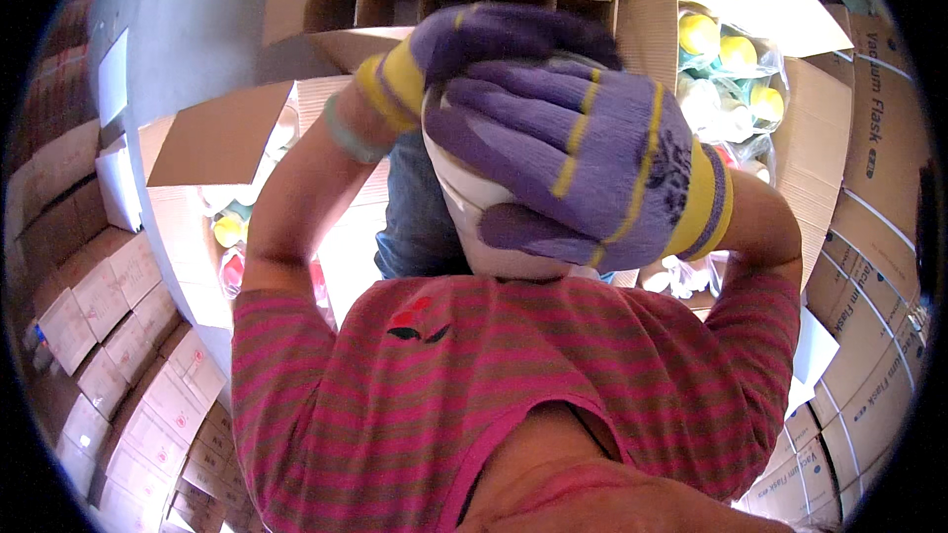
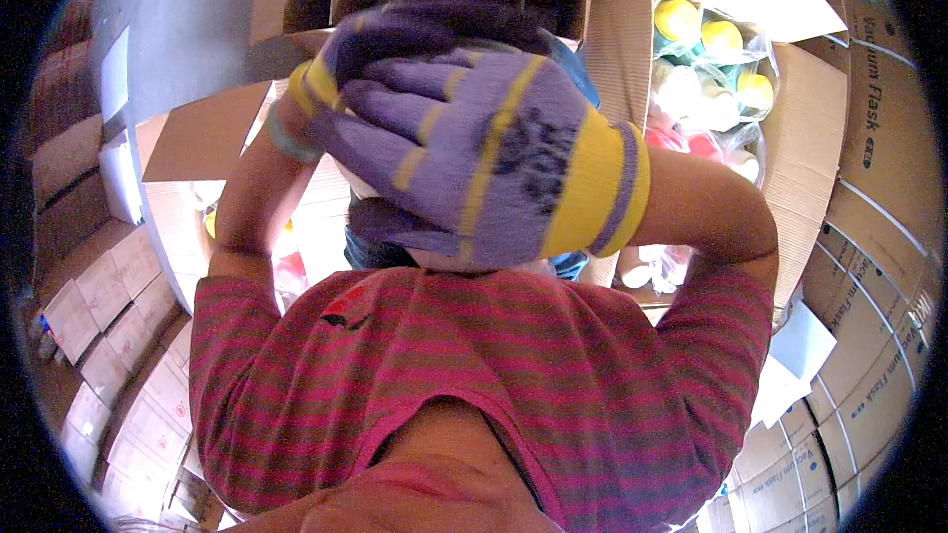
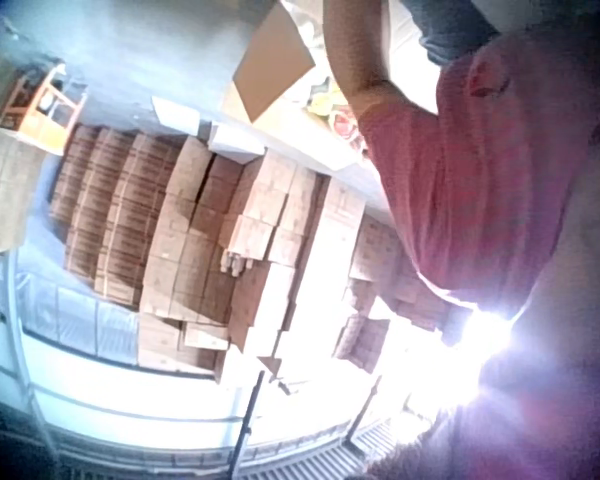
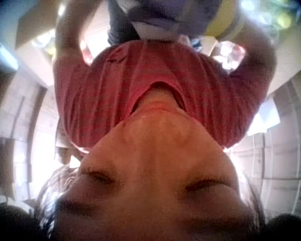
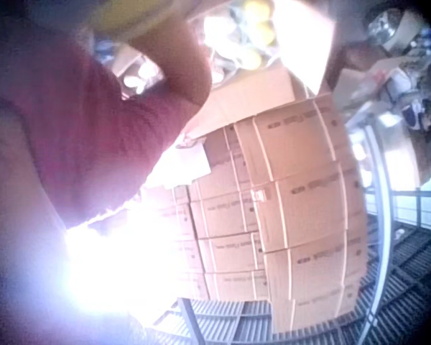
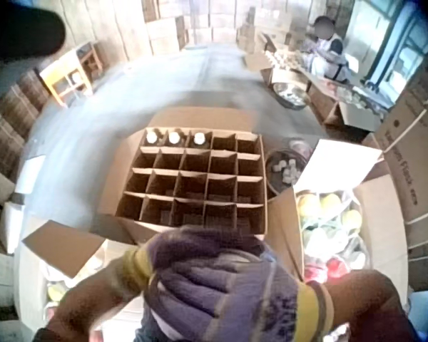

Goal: The person assembles cylindrical containers by removing lids, inserting inner components, and replacing the lids. They handle multiple containers of different colors, including white and green, and place them into a cardboard box with dividers.

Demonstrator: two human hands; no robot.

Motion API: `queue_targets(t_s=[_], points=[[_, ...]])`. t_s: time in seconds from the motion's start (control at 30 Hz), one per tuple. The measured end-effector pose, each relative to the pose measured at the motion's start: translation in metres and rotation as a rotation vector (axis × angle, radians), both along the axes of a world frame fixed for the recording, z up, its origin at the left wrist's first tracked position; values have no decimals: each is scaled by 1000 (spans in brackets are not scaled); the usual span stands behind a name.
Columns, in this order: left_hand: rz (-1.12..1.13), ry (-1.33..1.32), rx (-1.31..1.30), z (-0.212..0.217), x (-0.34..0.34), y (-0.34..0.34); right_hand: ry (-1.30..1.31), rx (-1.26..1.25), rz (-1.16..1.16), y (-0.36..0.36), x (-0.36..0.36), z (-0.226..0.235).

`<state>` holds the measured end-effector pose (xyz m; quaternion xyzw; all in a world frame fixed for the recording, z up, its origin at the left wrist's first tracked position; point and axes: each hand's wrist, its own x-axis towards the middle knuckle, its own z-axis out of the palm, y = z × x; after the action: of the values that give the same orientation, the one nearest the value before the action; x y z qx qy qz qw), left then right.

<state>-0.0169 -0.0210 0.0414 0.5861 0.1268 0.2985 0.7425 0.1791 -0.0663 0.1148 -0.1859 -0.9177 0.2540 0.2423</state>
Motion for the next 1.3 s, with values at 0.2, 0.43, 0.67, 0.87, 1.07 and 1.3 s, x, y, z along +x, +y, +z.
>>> queue_targets(t_s=[0.2,0.43,0.67,0.87,1.07,1.3], points=[[286,348,-1,25,-16,-44,201,101,324,52,58,-39],[24,217,416,-2,-10,16,127,83,-66,-6,7,-9],[100,229,12,-5,-21,-21,215,58,221,33,28,-38],[343,431,64,28,-34,-50,381,63,304,65,49,-74],[158,138,52,-34,-14,4,132,181,143,18,-4,-2],[137,212,-41,14,-21,-31,264,94,371,52,50,-42]])
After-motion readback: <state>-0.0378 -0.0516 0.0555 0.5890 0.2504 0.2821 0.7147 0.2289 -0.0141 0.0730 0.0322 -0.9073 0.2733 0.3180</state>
